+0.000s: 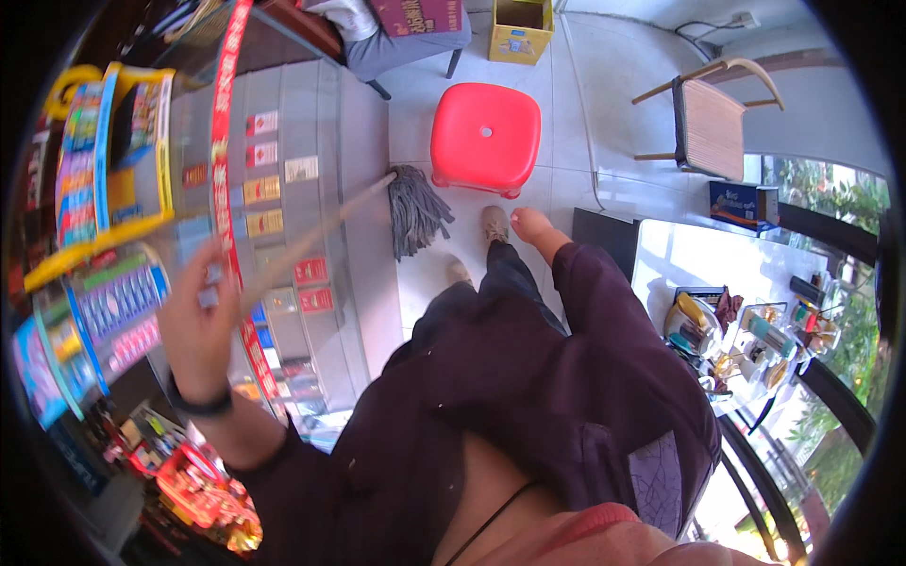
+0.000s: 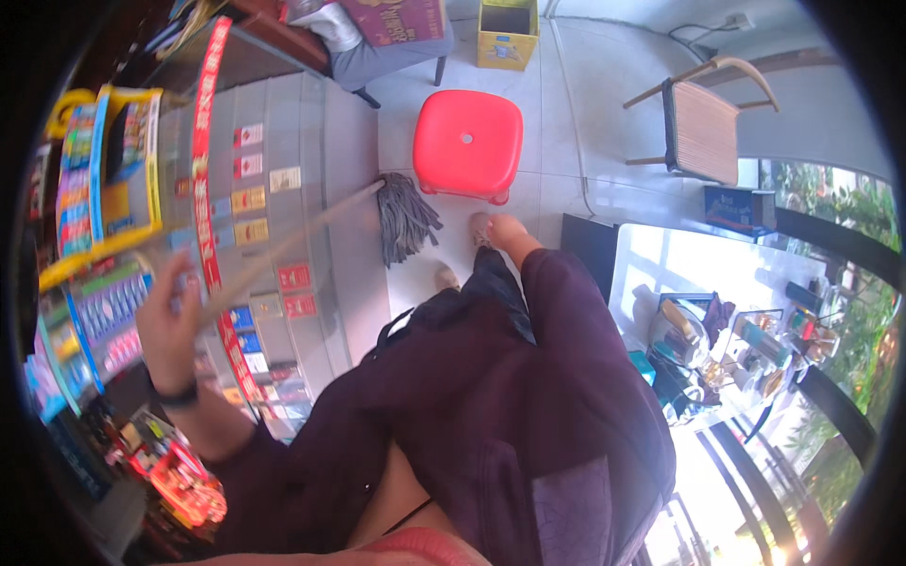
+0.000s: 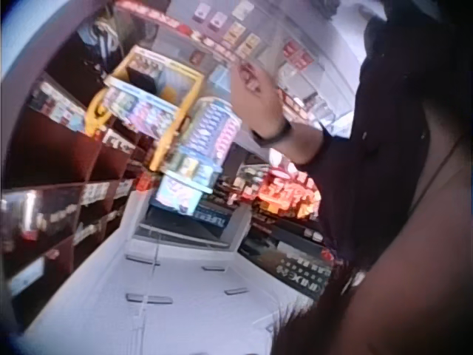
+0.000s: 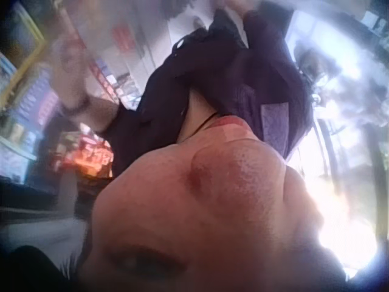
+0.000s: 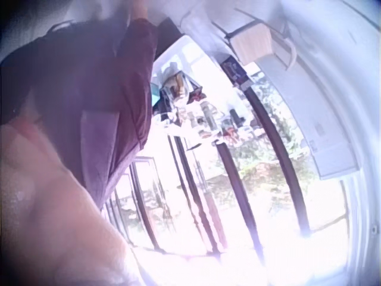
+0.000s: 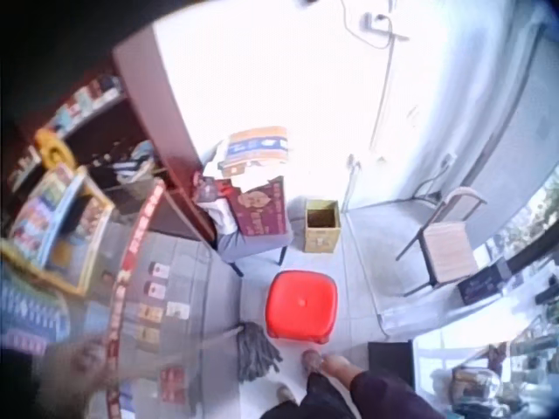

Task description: The person mops the tiled floor of a small shop using a string mop. They move a red plastic stool and a yellow box to clean underneath them, then return the items to their original positions.

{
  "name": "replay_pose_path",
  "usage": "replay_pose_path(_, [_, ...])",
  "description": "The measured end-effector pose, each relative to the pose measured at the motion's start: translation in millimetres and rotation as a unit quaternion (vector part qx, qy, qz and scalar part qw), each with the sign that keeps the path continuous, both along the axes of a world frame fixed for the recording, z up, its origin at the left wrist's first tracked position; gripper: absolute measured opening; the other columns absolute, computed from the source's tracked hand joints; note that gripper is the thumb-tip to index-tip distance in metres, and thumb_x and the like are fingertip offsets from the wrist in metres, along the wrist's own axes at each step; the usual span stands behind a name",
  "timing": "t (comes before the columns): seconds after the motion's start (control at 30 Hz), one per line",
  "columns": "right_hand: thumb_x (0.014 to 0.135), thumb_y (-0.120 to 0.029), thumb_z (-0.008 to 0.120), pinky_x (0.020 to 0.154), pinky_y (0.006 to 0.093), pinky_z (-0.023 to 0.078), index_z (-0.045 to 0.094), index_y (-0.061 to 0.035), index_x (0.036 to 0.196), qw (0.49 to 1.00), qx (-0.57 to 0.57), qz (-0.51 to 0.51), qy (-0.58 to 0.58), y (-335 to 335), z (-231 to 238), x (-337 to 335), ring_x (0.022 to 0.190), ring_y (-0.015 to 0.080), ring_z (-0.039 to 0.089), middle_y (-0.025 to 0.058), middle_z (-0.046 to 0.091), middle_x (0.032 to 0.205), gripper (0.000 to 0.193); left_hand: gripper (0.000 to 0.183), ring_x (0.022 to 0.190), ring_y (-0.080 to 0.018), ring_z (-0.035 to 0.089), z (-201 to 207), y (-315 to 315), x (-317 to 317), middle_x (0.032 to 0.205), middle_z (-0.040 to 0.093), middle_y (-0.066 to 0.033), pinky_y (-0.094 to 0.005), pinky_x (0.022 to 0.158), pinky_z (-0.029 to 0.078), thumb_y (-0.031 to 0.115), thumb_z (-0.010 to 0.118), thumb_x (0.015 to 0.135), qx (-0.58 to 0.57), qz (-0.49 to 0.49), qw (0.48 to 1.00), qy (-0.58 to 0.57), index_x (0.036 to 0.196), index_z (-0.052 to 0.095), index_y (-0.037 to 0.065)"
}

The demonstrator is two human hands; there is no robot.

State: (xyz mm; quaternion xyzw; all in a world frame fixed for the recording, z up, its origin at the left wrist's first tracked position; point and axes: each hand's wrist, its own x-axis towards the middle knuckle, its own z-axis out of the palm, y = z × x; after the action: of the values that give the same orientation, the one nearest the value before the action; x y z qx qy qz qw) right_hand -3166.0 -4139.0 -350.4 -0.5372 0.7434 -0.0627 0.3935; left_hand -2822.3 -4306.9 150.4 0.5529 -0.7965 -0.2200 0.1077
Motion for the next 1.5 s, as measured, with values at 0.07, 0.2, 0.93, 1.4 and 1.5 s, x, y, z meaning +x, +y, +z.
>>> replay_pose_path(0.07, [0.083, -0.025, 0.053, 0.081, 0.0452, 0.049, 0.064, -0.0059, 0.094, 0.996, 0.042, 0.081, 0.026, -41.3, -14.5, -16.2, 0.094, 0.0383, 0.059, 0.0213, 0.062, 0.097, 0.024, 0.034, 0.079, -0.0174, 0.065, 0.7, 16.7, -15.6, 0.094, 0.065, -0.0119, -0.0283, 0.071, 0.051, 0.005, 0.058, 0.083, 0.048, 0.01, 0.999, -0.003, 0.117, 0.058, 0.0])
replay_pose_path(0.2, [0.083, -0.017, 0.053, 0.089, 0.0456, 0.048, 0.053, -0.0094, 0.116, 0.99, 0.09, 0.091, 0.065, -110.2, -42.4, -26.0, 0.111, 0.0371, 0.052, 0.0188, 0.046, 0.128, 0.034, 0.036, 0.086, -0.0215, 0.066, 0.1, 38.3, -44.7, 0.098, 0.065, -0.0143, -0.0303, 0.076, 0.052, -0.002, 0.054, 0.08, 0.116, 0.092, 0.989, -0.017, 0.116, 0.056, -0.005])
replay_pose_path(0.93, [0.086, -0.025, 0.053, 0.091, 0.0471, 0.046, -0.015, -0.0266, 0.146, 0.973, 0.22, 0.071, -0.01, -235.8, -90.0, -38.6, 0.113, 0.0366, 0.055, 0.0232, 0.044, 0.133, 0.091, 0.04, 0.086, -0.0212, 0.065, 11.2, -13.6, -54.4, 0.107, 0.062, -0.0196, -0.0289, 0.078, 0.051, 0.004, 0.049, 0.089, 0.208, 0.094, 0.972, -0.058, 0.127, 0.046, -0.008])
replay_pose_path(1.4, [0.089, -0.027, 0.049, 0.085, 0.0448, 0.047, -0.016, -0.0169, 0.146, 0.981, 0.152, -0.111, -0.038, -97.7, -12.2, 29.3, 0.096, 0.0353, 0.063, 0.0259, 0.062, 0.104, 0.087, 0.038, 0.086, -0.0205, 0.062, 5.2, 14.6, -4.9, 0.11, 0.061, -0.0206, -0.03, 0.079, 0.049, 0.003, 0.047, 0.088, 0.137, -0.009, 0.99, -0.024, 0.124, 0.05, -0.007])
replay_pose_path(1.5, [0.089, -0.031, 0.052, 0.084, 0.045, 0.047, -0.016, -0.0178, 0.146, 0.974, 0.156, -0.158, -0.034, -52.9, 11.8, 61.7, 0.095, 0.0356, 0.063, 0.0254, 0.064, 0.102, 0.09, 0.038, 0.087, -0.0204, 0.062, 2.4, 18.8, 9.0, 0.111, 0.061, -0.0206, -0.0305, 0.081, 0.049, 0.0, 0.046, 0.087, 0.122, -0.105, 0.987, 0.009, 0.124, 0.05, -0.007])
